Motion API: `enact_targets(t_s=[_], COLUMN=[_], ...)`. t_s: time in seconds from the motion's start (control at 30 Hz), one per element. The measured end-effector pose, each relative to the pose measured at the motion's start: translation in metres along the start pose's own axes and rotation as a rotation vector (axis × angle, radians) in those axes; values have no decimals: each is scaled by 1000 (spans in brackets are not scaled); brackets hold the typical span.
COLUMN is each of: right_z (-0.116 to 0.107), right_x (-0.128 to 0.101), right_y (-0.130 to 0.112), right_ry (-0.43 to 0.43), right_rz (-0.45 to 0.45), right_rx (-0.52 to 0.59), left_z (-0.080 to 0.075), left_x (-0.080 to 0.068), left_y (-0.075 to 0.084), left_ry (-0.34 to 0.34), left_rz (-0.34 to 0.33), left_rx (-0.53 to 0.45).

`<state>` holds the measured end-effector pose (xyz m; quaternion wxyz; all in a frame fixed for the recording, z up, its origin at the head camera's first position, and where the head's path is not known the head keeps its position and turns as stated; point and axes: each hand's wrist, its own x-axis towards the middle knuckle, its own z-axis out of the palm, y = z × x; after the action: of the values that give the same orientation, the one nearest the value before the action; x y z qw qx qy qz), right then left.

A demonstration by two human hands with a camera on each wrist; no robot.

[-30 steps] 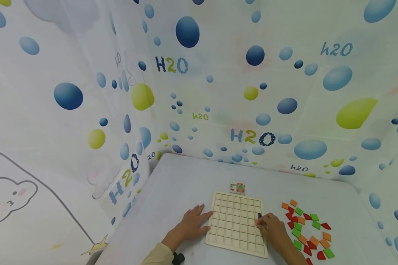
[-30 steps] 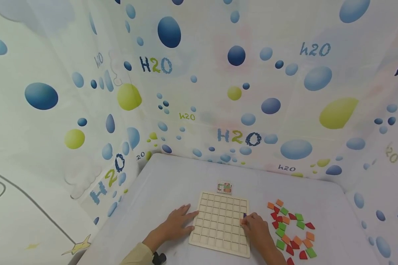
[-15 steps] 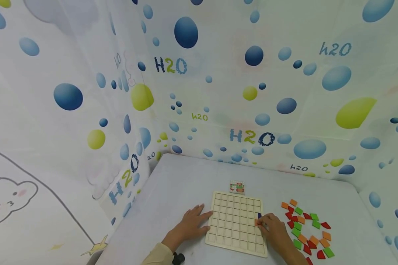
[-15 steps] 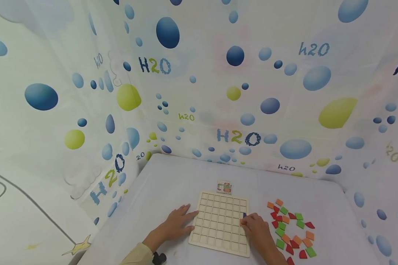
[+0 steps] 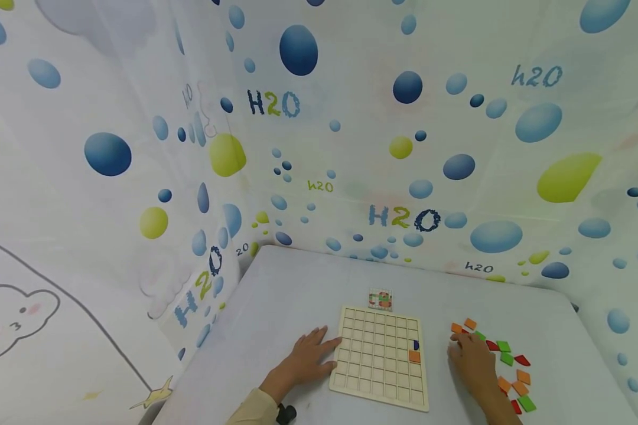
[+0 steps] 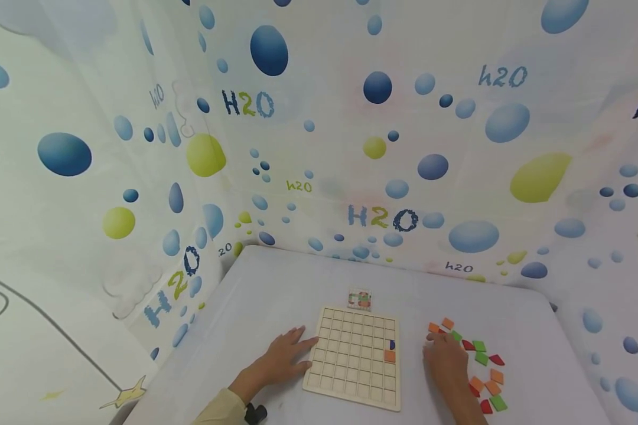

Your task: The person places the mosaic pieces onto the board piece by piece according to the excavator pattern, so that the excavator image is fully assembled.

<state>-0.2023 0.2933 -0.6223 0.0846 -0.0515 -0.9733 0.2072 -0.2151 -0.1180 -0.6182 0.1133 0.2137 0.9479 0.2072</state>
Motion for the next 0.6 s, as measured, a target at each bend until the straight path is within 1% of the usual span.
enact_targets(t_s=[0.1,0.17,0.33,0.6], right_z=[-4,-6,-8,-9], right_x=[2,3,4,9], right_y=[8,10,10,12], right_ry=[-12,-31,-62,-106], right_rz=[45,60,55,126], right_rx=[-35,-46,-37,-53], left_z=[1,0,-1,0], left_x=[0,0,0,-1], left_y=[0,1,1,0], left_ry=[2,5,8,9], left_rz=[-5,-7,-5,4], left_rx=[7,5,-9,-6])
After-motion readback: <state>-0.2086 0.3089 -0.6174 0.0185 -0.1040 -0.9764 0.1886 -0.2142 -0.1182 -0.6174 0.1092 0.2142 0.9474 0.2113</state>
